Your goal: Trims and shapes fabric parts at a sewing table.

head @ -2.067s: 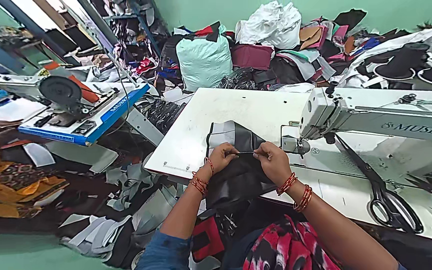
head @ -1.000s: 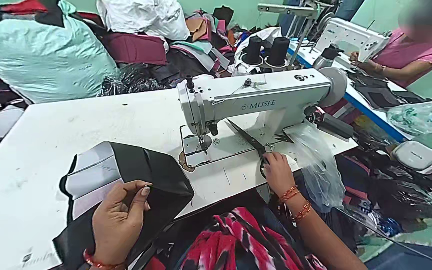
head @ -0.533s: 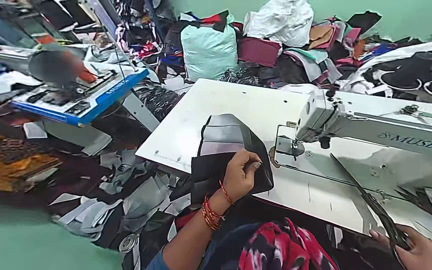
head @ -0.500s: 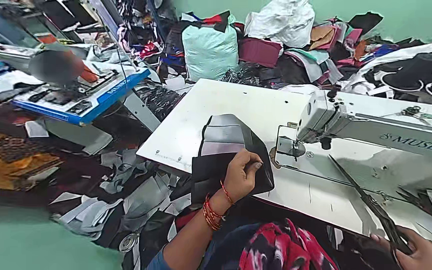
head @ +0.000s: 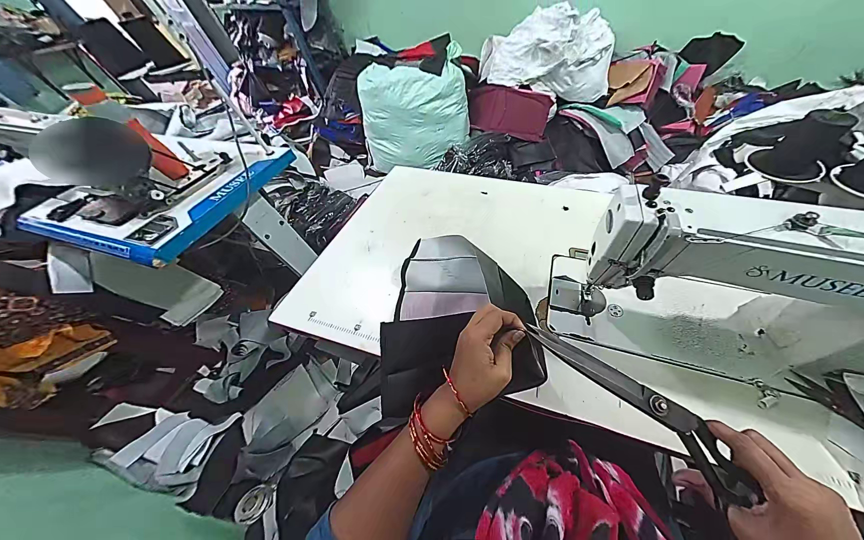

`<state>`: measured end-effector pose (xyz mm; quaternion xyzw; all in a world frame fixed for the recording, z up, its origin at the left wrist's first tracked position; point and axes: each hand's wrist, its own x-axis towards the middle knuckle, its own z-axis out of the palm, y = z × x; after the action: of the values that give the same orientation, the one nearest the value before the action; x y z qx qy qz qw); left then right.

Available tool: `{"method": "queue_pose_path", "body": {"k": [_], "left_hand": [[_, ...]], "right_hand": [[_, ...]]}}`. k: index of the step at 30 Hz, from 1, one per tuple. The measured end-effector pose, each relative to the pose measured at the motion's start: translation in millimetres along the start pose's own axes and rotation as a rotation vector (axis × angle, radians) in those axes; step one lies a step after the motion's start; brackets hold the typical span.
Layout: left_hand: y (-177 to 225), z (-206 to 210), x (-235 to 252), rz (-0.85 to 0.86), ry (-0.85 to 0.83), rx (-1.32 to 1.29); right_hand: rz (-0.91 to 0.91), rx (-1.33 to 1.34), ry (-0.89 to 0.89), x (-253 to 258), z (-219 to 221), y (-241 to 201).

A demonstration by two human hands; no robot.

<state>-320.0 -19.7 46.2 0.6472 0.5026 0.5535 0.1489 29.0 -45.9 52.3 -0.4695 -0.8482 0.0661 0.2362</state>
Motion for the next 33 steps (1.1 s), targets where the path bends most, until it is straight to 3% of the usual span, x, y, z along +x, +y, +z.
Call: {"method": "queue_pose_path", "body": {"k": [19,33], "left_hand": [[1.3,-1.6,-0.5,0.022,-0.003,0.022],[-2.6,0.7,-3.5,0.079,0.010,0.023]], "right_hand": [[-0.010,-0.020,-0.013,-1.1,2.3,-3.1],[0.075,0.208,-0.129,-7.3,6.8,-8.6]]}}
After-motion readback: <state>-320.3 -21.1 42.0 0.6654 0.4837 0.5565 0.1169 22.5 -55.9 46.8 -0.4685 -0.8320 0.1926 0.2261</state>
